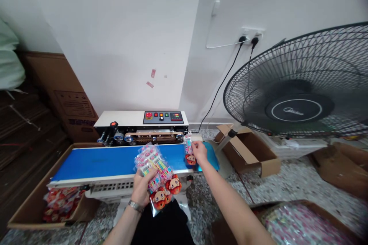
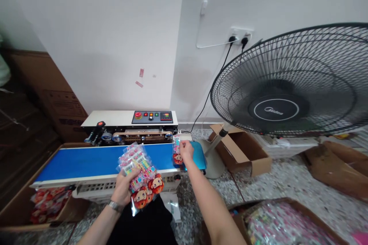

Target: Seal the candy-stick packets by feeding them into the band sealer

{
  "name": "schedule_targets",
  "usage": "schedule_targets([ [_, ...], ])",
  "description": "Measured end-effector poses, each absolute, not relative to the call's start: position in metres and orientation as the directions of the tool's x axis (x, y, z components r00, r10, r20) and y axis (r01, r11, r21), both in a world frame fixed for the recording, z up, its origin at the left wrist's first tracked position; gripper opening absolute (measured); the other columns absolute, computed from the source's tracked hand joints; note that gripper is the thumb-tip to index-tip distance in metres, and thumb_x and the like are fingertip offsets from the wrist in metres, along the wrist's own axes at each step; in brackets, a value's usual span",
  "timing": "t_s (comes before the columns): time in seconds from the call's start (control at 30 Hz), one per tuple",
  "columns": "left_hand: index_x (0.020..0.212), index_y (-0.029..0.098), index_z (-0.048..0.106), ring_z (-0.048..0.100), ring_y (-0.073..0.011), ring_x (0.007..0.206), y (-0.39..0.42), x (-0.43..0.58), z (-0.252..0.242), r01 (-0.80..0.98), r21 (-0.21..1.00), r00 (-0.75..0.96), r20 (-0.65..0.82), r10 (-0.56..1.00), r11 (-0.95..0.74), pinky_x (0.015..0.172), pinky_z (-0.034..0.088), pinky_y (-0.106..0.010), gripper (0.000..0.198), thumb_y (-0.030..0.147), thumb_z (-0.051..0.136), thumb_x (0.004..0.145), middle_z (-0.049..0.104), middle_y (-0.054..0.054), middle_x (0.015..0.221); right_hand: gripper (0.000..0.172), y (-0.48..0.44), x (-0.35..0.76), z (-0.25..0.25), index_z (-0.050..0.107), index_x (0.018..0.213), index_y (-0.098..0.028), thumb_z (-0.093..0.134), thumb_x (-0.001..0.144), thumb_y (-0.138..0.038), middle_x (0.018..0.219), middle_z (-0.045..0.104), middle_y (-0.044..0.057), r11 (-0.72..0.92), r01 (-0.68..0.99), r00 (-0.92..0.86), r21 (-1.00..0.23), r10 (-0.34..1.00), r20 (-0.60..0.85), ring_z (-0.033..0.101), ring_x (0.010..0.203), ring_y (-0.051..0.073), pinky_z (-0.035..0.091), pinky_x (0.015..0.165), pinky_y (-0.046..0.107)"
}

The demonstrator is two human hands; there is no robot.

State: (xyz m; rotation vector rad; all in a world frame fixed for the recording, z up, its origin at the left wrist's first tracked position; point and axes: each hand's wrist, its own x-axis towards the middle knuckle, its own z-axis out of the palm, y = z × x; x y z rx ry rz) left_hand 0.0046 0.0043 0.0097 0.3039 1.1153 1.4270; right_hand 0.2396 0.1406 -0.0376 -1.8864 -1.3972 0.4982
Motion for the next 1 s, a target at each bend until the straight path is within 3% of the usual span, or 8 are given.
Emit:
schedule_targets([
  [0.17,0.097,0.020,0.053,0.065,-0.0263,0.079,0.008,0.007,0.010,-0.615,0.764,-0.233,-0.414,0.880,0.196,0.074,0.053,-0.043,0.050,0.018,0.076,0.053,0.069,-0.005,0.086,0.014,0.144,0.214,-0.031,0.060,0.079,-0.020,0.054,0.071,-0.029,0.068,0.064,0.004,-0.099,0.666,0.237,-0.739,0.968,0.083,0.059,0.064,0.019,0.042,0.060,0.028],
  [0.3,0.097,0.019,0.052,0.065,-0.0252,0.078,0.011,0.010,0.008,-0.609,0.776,-0.248,-0.381,0.891,0.163,0.075,0.052,-0.044,0.050,0.018,0.076,0.053,0.069,-0.005,0.086,0.029,0.118,0.192,-0.008,0.056,0.098,-0.020,0.052,0.075,-0.037,0.091,0.062,0.005,0.145,0.502,-0.022,-0.853,0.988,0.155,0.058,0.079,0.017,0.045,0.069,0.029],
  [0.37,0.099,0.019,0.052,0.065,-0.0250,0.080,0.013,0.011,0.007,-0.605,0.784,-0.251,-0.354,0.901,0.139,0.076,0.051,-0.043,0.051,0.019,0.076,0.054,0.069,-0.006,0.089,0.032,0.098,0.183,0.006,0.055,0.100,-0.021,0.054,0.074,-0.039,0.088,0.061,0.002,0.222,0.377,-0.220,-0.899,0.964,0.146,0.058,0.077,0.015,0.046,0.067,0.028],
  [0.47,0.101,0.018,0.052,0.065,-0.0243,0.081,0.016,0.014,0.006,-0.597,0.795,-0.251,-0.312,0.917,0.107,0.077,0.051,-0.042,0.050,0.021,0.075,0.056,0.068,-0.007,0.092,0.034,0.074,0.176,0.020,0.055,0.097,-0.022,0.062,0.069,-0.039,0.075,0.058,-0.002,0.245,0.355,-0.377,-0.902,0.921,0.102,0.054,0.065,0.013,0.044,0.060,0.024],
  [0.6,0.100,0.017,0.054,0.065,-0.0237,0.082,0.018,0.019,0.008,-0.593,0.800,-0.248,-0.289,0.925,0.091,0.078,0.050,-0.040,0.049,0.021,0.076,0.056,0.068,-0.008,0.093,0.018,0.065,0.174,0.023,0.055,0.083,-0.020,0.052,0.078,-0.037,0.065,0.053,-0.003,0.219,0.352,-0.319,-0.910,0.942,0.103,0.050,0.060,0.012,0.040,0.057,0.023],
  [0.8,0.095,0.018,0.053,0.065,-0.0244,0.078,0.023,0.020,0.009,-0.597,0.791,-0.275,-0.356,0.893,0.131,0.074,0.052,-0.040,0.048,0.022,0.076,0.054,0.069,-0.007,0.088,0.019,0.071,0.180,0.019,0.049,0.078,-0.019,0.048,0.080,-0.039,0.068,0.050,-0.002,0.180,0.168,-0.198,-0.969,0.969,0.146,0.048,0.061,0.011,0.039,0.056,0.021],
  [0.9,0.094,0.018,0.052,0.066,-0.0241,0.073,0.023,0.014,0.007,-0.585,0.799,-0.313,-0.381,0.870,0.139,0.071,0.053,-0.040,0.049,0.021,0.077,0.053,0.069,-0.006,0.083,0.021,0.083,0.199,0.007,0.049,0.082,-0.020,0.049,0.078,-0.041,0.064,0.051,-0.003,0.116,0.151,-0.015,-0.982,0.993,0.116,0.048,0.056,0.011,0.037,0.052,0.021],
  [1.0,0.094,0.018,0.053,0.066,-0.0234,0.074,0.022,0.008,0.005,-0.576,0.804,-0.327,-0.390,0.861,0.146,0.071,0.053,-0.039,0.048,0.020,0.077,0.052,0.069,-0.006,0.084,0.020,0.106,0.227,-0.012,0.050,0.082,-0.020,0.048,0.077,-0.039,0.057,0.052,-0.003,-0.040,0.281,0.253,-0.959,0.967,0.034,0.048,0.049,0.013,0.034,0.047,0.022],
])
